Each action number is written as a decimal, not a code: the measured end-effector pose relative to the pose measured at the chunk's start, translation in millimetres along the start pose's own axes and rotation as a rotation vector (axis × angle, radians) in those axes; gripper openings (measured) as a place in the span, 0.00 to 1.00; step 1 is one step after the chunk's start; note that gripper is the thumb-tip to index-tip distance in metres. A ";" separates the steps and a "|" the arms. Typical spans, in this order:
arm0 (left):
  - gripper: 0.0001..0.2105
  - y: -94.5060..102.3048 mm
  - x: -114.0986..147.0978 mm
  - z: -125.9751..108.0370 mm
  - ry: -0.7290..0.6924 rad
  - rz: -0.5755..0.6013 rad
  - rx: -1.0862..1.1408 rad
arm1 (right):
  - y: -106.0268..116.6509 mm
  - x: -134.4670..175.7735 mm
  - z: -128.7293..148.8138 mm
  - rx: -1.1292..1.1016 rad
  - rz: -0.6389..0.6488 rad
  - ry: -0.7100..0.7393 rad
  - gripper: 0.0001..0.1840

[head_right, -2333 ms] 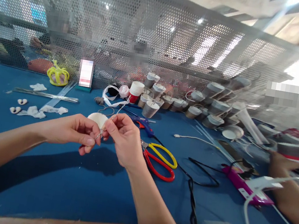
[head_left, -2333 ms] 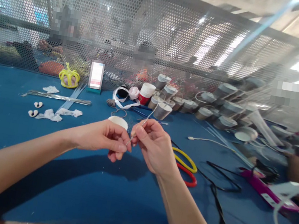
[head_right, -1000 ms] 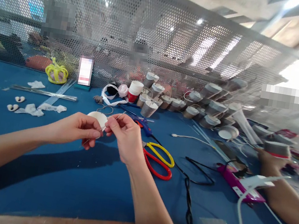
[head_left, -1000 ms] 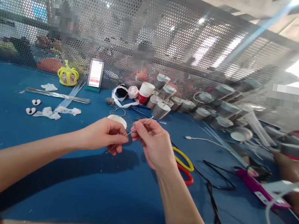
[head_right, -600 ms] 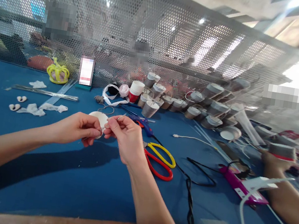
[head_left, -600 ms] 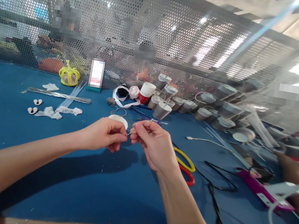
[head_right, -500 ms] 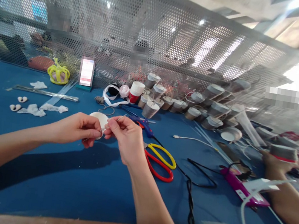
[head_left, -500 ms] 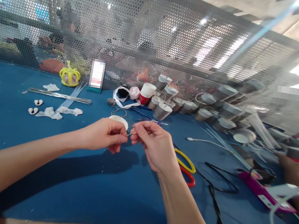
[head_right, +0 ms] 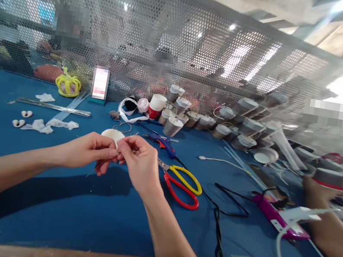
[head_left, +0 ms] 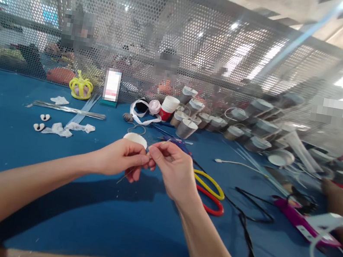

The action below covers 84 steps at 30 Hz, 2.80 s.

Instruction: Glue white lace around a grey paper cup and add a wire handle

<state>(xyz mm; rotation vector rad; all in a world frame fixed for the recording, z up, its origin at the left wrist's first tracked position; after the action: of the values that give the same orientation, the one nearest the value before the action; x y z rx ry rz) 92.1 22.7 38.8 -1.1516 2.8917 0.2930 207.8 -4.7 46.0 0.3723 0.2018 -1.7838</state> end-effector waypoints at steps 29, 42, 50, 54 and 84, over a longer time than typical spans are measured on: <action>0.14 4.9 -5.4 10.3 0.075 -0.022 0.198 | 2.8 -4.4 -8.4 -0.069 -0.031 -0.084 0.08; 0.18 -0.4 -4.7 11.1 0.061 0.042 0.177 | 5.7 -4.9 -3.0 -0.053 -0.056 -0.062 0.09; 0.18 -4.0 -3.0 13.4 0.101 0.094 0.271 | 3.4 -2.7 -6.0 -0.107 -0.068 -0.098 0.09; 0.18 -1.6 -3.6 11.5 0.124 0.111 0.265 | 5.8 -4.4 -6.2 -0.123 -0.102 -0.091 0.09; 0.05 4.6 -5.4 11.7 0.033 -0.045 -0.004 | 9.5 -7.9 -3.5 0.012 -0.092 -0.027 0.11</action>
<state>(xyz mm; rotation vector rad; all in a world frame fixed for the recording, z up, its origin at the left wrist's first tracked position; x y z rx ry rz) 92.3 31.8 28.6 -1.2316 2.8904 0.2810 219.1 1.3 46.1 0.3525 0.1922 -1.8805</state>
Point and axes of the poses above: each hand's wrist, its own x-axis away from the middle knuckle, its own y-axis out of the back of the hand, z = x × y, the point moved 4 cm from there along -x, towards the middle knuckle, and after that the axes turned 7 degrees about -z, right-handed, at the moved point
